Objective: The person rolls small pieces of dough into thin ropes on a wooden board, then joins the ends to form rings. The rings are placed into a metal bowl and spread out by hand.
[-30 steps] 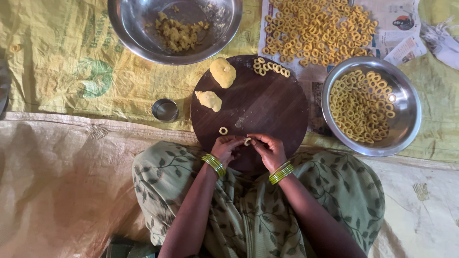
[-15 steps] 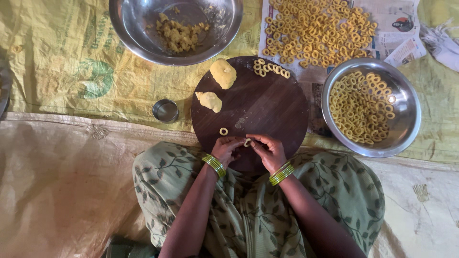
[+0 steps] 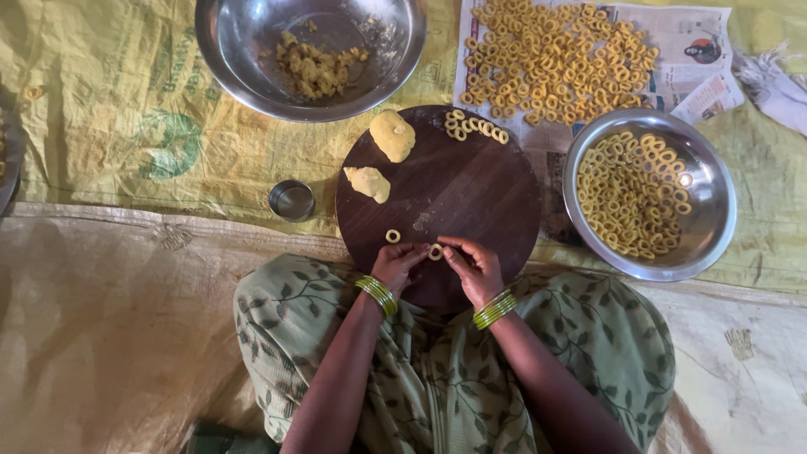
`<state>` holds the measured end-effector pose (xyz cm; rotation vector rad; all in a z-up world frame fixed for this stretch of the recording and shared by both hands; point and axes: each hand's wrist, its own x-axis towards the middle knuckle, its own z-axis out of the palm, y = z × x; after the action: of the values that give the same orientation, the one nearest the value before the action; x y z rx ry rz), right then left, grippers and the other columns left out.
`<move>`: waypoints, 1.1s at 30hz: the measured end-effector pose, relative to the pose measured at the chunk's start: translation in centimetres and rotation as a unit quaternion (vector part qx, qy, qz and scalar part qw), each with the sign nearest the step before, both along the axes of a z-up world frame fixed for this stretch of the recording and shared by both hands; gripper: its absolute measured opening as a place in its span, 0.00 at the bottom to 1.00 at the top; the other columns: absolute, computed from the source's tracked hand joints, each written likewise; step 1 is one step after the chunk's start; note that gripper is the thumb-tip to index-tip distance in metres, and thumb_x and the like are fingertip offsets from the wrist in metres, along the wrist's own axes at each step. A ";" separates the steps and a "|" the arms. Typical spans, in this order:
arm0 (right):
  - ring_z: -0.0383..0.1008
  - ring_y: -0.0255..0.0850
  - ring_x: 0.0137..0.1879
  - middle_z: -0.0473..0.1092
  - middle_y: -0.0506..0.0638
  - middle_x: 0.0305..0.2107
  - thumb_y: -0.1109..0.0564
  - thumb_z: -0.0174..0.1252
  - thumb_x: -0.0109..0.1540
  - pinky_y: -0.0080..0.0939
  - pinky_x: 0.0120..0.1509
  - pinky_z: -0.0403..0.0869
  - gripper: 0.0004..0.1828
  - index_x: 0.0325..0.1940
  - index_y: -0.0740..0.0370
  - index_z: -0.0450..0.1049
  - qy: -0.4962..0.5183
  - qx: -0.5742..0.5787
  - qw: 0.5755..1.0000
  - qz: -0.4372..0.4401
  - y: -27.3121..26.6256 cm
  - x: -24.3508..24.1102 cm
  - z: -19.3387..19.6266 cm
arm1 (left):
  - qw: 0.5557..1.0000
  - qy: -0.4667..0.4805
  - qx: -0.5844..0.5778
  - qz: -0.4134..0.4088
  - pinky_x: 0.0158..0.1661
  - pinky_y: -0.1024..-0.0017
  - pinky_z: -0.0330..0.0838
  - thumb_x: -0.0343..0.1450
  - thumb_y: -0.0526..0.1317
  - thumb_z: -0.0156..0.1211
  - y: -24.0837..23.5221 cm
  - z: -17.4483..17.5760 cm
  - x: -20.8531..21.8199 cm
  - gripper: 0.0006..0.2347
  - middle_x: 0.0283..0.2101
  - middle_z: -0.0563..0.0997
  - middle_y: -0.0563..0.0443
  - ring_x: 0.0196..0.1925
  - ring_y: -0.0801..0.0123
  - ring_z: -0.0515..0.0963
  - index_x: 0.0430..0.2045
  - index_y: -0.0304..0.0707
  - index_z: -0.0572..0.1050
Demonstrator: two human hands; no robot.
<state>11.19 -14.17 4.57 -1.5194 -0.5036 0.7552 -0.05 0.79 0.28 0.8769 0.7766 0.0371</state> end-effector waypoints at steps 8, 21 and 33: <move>0.79 0.36 0.50 0.77 0.49 0.45 0.63 0.61 0.65 0.35 0.56 0.78 0.13 0.54 0.64 0.77 -0.136 0.018 0.989 0.055 0.1 -0.4 0.9 | 0.999 -0.035 0.007 -0.013 0.26 0.78 0.65 0.72 0.45 0.68 -0.1 -0.8 0.0 0.12 0.29 0.82 0.57 0.25 0.80 0.73 0.35 0.33 0.83; 0.79 0.37 0.50 0.79 0.51 0.44 0.66 0.63 0.61 0.36 0.56 0.75 0.14 0.52 0.63 0.79 -0.221 -0.048 0.974 0.026 0.4 -0.4 1.8 | 0.995 -0.075 0.061 -0.028 0.37 0.79 0.73 0.71 0.37 0.64 0.1 -3.7 0.4 0.09 0.36 0.87 0.51 0.34 0.79 0.82 0.39 0.29 0.83; 0.81 0.38 0.49 0.80 0.50 0.41 0.65 0.65 0.60 0.36 0.55 0.76 0.12 0.48 0.61 0.81 -0.235 -0.064 0.970 0.010 0.3 -0.3 1.5 | 0.991 -0.030 0.125 -0.049 0.25 0.81 0.65 0.72 0.43 0.66 -0.4 -3.5 0.5 0.11 0.29 0.84 0.56 0.24 0.84 0.73 0.36 0.32 0.85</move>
<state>10.91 -13.91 6.03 -1.8251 -0.8364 0.4424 0.48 0.36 -3.26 1.1451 0.6808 0.0745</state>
